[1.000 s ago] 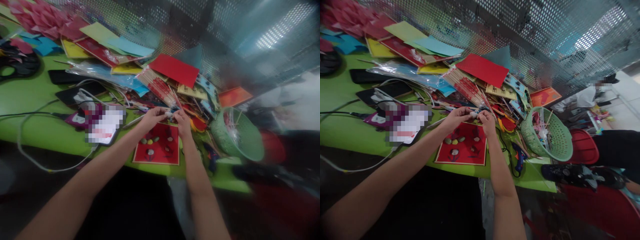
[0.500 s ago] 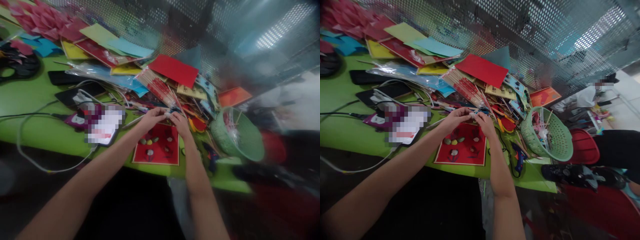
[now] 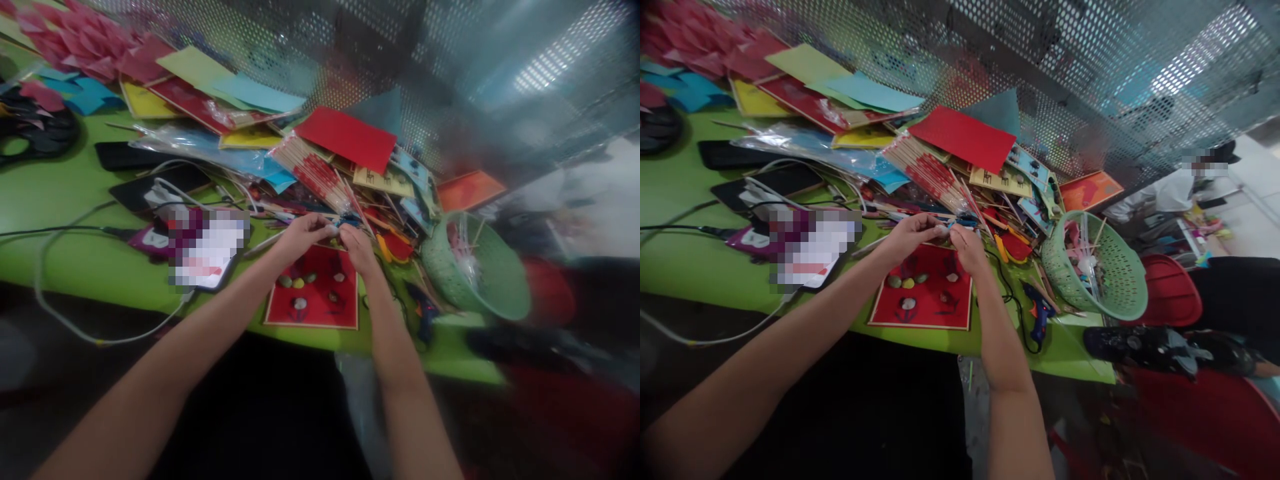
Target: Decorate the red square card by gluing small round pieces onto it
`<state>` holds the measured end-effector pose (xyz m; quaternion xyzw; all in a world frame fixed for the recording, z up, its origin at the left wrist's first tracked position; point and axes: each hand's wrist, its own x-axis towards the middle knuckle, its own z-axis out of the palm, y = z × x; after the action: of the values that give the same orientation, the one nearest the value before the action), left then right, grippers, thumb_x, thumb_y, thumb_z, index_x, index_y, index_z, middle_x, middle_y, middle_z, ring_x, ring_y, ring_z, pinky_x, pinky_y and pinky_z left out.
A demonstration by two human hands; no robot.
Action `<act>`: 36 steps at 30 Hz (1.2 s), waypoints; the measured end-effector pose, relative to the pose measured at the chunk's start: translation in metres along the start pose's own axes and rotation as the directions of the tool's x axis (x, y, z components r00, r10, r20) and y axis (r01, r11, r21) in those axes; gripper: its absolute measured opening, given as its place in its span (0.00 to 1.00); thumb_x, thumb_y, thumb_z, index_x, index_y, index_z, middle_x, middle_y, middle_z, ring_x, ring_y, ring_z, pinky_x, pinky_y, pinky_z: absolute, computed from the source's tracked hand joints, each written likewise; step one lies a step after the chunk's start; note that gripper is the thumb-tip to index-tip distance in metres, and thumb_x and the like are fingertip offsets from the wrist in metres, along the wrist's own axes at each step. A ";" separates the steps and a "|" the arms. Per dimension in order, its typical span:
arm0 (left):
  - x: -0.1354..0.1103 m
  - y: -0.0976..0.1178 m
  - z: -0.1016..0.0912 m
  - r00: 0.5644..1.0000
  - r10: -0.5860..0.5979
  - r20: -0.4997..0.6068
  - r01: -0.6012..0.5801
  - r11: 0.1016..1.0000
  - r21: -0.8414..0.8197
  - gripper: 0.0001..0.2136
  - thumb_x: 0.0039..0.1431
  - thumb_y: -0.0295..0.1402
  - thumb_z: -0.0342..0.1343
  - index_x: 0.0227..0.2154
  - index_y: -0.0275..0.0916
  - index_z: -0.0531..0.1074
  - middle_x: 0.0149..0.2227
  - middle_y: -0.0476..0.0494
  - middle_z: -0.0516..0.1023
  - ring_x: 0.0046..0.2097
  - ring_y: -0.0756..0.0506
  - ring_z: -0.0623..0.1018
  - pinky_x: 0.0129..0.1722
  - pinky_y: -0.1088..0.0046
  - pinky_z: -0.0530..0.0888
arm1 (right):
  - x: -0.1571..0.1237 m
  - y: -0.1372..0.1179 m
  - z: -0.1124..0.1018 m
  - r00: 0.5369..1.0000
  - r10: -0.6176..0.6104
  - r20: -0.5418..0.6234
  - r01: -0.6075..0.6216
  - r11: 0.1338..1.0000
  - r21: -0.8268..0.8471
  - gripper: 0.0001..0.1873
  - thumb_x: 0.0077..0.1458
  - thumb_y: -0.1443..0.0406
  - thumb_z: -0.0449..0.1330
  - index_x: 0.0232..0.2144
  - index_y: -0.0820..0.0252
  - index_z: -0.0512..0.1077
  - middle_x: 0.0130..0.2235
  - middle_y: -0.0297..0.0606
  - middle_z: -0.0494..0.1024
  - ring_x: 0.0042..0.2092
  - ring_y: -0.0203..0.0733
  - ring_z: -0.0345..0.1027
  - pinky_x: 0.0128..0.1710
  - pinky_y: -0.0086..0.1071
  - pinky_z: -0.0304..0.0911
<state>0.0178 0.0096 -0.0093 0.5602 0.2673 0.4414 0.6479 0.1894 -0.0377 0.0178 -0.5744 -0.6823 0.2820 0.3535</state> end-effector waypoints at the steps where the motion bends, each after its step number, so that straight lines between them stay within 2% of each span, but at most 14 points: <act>1: 0.000 0.001 0.001 1.000 -0.009 -0.003 0.009 1.000 -0.015 0.15 0.51 0.44 0.67 0.33 0.36 0.76 0.31 0.48 0.77 0.34 0.49 0.75 0.40 0.69 0.72 | 0.000 0.001 0.001 1.000 0.004 -0.009 -0.003 1.000 0.003 0.17 0.61 0.53 0.47 0.24 0.54 0.60 0.24 0.31 0.63 0.30 0.39 0.58 0.32 0.34 0.55; 4: -0.001 0.003 0.002 0.999 -0.033 -0.017 0.032 0.998 -0.058 0.16 0.50 0.44 0.68 0.33 0.36 0.76 0.30 0.47 0.77 0.34 0.49 0.75 0.40 0.70 0.72 | 0.001 0.001 0.004 0.999 0.030 -0.039 -0.028 0.999 0.046 0.18 0.61 0.52 0.47 0.24 0.54 0.61 0.23 0.30 0.61 0.29 0.38 0.57 0.31 0.34 0.55; 8: -0.001 0.004 0.003 0.999 -0.039 -0.033 0.035 0.993 -0.111 0.16 0.49 0.43 0.69 0.33 0.35 0.75 0.31 0.47 0.78 0.34 0.49 0.75 0.40 0.70 0.72 | 0.000 0.000 0.006 0.995 0.088 -0.039 -0.078 0.975 0.210 0.16 0.61 0.54 0.50 0.26 0.54 0.63 0.24 0.30 0.62 0.27 0.37 0.55 0.28 0.33 0.56; 12: 0.000 0.001 0.003 0.999 0.003 -0.050 -0.007 0.998 -0.068 0.16 0.50 0.43 0.68 0.34 0.36 0.74 0.32 0.47 0.78 0.34 0.49 0.76 0.41 0.69 0.72 | -0.001 0.001 0.005 0.989 0.144 -0.018 -0.131 0.942 0.309 0.17 0.62 0.51 0.49 0.28 0.55 0.64 0.26 0.31 0.66 0.27 0.36 0.57 0.28 0.32 0.58; 16: 0.001 -0.004 0.004 0.998 0.064 -0.030 -0.064 0.998 0.014 0.15 0.51 0.42 0.67 0.36 0.37 0.75 0.34 0.47 0.78 0.37 0.47 0.77 0.42 0.68 0.73 | -0.001 0.003 0.003 0.995 0.100 0.024 -0.103 0.970 0.219 0.17 0.61 0.50 0.52 0.27 0.54 0.62 0.25 0.30 0.63 0.28 0.36 0.57 0.29 0.31 0.56; 20: 0.001 -0.007 0.005 0.996 0.084 -0.007 -0.084 0.996 0.024 0.14 0.54 0.42 0.65 0.35 0.37 0.74 0.34 0.47 0.78 0.38 0.46 0.77 0.43 0.67 0.74 | -0.001 0.001 0.002 0.998 0.064 0.016 -0.065 0.989 0.134 0.18 0.61 0.51 0.49 0.24 0.54 0.59 0.24 0.30 0.60 0.29 0.38 0.56 0.30 0.32 0.56; 28: 0.000 -0.006 0.004 0.998 0.064 -0.013 -0.064 0.998 -0.014 0.15 0.54 0.42 0.65 0.36 0.36 0.74 0.34 0.46 0.78 0.36 0.47 0.77 0.42 0.67 0.74 | 0.000 -0.001 0.007 0.997 0.057 -0.049 -0.050 0.989 0.143 0.18 0.61 0.51 0.48 0.24 0.53 0.59 0.24 0.31 0.59 0.28 0.39 0.54 0.29 0.34 0.55; 36: 0.001 -0.005 0.007 0.999 -0.005 -0.035 0.000 0.992 -0.125 0.18 0.49 0.43 0.69 0.34 0.35 0.74 0.32 0.47 0.78 0.34 0.48 0.77 0.41 0.68 0.74 | -0.001 -0.002 0.008 0.996 0.079 -0.043 -0.069 0.978 0.198 0.16 0.60 0.52 0.48 0.26 0.54 0.61 0.25 0.31 0.61 0.28 0.38 0.54 0.29 0.35 0.56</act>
<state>0.0252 0.0067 -0.0121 0.5105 0.2511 0.4661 0.6776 0.1819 -0.0390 0.0151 -0.5687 -0.6201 0.3462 0.4149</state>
